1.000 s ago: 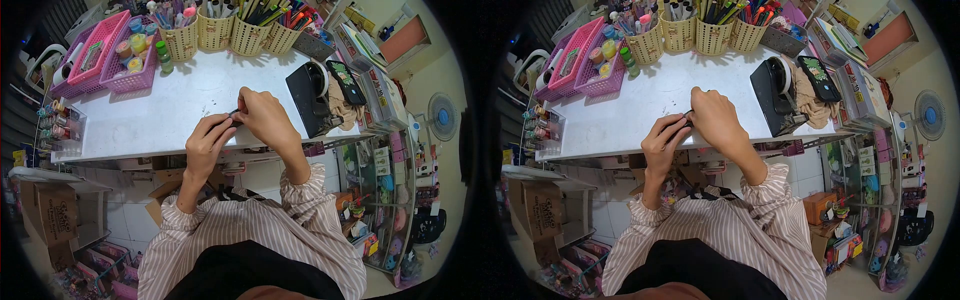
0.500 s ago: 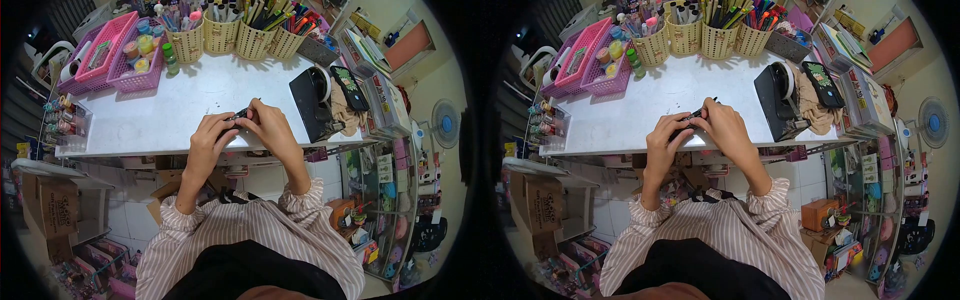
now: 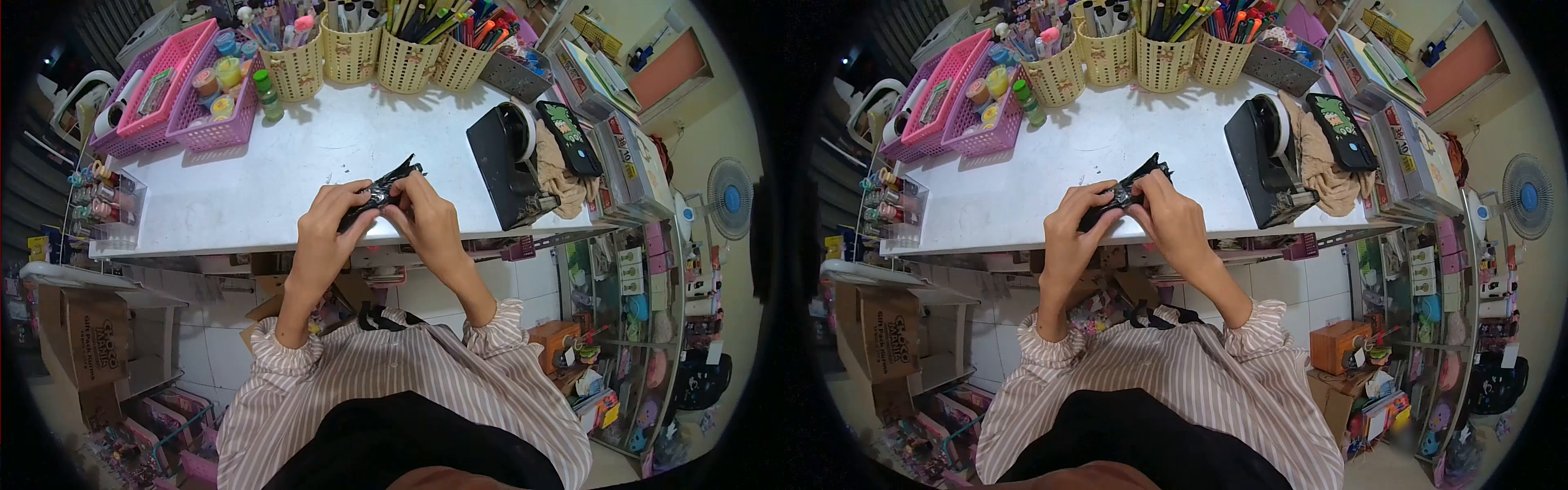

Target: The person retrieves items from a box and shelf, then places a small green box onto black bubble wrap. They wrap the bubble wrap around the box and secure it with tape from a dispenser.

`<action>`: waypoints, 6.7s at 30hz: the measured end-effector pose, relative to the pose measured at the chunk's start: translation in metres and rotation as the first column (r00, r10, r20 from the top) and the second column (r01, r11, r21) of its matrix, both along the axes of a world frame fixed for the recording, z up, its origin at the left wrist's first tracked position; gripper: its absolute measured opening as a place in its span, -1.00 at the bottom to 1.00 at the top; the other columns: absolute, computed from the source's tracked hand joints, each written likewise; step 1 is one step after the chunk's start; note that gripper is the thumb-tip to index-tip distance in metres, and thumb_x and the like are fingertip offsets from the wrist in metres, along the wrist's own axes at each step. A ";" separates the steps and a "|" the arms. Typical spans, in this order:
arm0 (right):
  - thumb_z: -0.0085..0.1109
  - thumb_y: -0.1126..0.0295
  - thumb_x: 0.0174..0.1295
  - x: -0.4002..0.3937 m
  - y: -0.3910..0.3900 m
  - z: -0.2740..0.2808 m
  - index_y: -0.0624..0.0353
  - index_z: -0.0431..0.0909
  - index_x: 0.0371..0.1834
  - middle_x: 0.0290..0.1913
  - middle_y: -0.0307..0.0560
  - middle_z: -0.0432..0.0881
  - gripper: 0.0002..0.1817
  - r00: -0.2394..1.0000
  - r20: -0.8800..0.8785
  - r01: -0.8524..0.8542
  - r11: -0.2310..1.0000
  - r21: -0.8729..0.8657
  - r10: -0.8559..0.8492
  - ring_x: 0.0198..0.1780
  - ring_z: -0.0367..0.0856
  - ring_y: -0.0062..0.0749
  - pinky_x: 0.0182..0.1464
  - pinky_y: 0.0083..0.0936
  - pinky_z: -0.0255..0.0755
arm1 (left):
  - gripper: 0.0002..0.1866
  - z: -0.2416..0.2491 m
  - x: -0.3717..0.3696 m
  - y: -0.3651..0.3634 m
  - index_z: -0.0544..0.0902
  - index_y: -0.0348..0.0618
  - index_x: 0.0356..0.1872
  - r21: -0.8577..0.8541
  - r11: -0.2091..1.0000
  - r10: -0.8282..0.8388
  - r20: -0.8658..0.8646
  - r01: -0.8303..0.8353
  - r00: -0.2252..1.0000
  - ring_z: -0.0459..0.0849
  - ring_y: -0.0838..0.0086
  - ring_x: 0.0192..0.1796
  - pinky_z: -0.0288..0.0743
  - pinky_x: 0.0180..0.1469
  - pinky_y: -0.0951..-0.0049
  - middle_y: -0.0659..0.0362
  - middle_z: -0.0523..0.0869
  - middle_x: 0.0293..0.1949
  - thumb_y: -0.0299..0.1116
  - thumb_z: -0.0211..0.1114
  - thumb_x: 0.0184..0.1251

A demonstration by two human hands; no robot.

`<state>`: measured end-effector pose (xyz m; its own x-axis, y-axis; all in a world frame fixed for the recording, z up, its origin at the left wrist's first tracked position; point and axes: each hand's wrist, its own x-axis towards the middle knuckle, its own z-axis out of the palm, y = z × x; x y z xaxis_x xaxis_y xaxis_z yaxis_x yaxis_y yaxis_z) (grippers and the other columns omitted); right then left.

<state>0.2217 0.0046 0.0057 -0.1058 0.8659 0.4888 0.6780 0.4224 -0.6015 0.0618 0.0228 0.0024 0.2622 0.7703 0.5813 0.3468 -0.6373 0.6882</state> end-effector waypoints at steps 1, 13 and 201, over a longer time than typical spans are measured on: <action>0.27 0.46 0.00 0.001 0.000 -0.001 0.22 0.37 -0.28 -0.35 -0.07 0.46 -0.72 1.000 0.000 0.002 1.000 0.005 -0.002 -0.44 0.55 -0.18 -0.45 -0.38 0.39 | -0.75 0.001 0.001 -0.001 0.57 -0.33 -0.29 0.026 1.000 0.008 0.008 -0.009 1.000 0.59 0.25 -0.18 0.49 -0.18 0.37 0.07 0.66 -0.16 -0.51 0.38 -0.04; 0.15 0.37 0.23 0.008 -0.020 0.007 0.34 0.33 -0.08 -0.25 -0.11 0.55 -0.68 0.704 -0.673 -0.059 0.926 -0.374 -0.227 -0.38 0.52 -0.63 -0.49 -0.70 0.40 | -0.75 0.001 0.011 -0.004 0.54 -0.32 -0.40 0.004 0.984 0.176 0.181 -0.179 0.968 0.65 0.39 -0.22 0.49 -0.14 0.50 0.07 0.67 -0.26 -0.58 0.44 -0.12; 0.25 0.59 -0.04 0.013 -0.034 0.011 0.21 0.52 -0.07 -0.01 -0.07 0.51 -0.62 0.988 -0.099 -0.118 0.992 0.048 0.122 0.03 0.50 -0.19 0.04 -0.40 0.42 | -0.72 0.000 -0.009 -0.038 0.60 -0.35 -0.20 -0.371 0.909 -0.011 0.432 0.188 0.902 0.52 0.42 0.01 0.39 0.06 0.51 0.09 0.53 -0.12 -0.74 0.18 0.00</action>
<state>0.2343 -0.0298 0.0165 -0.1555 0.8286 0.5378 0.5573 0.5231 -0.6448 0.0530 -0.0153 0.0028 0.1556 0.9394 0.3054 -0.0746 -0.2971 0.9519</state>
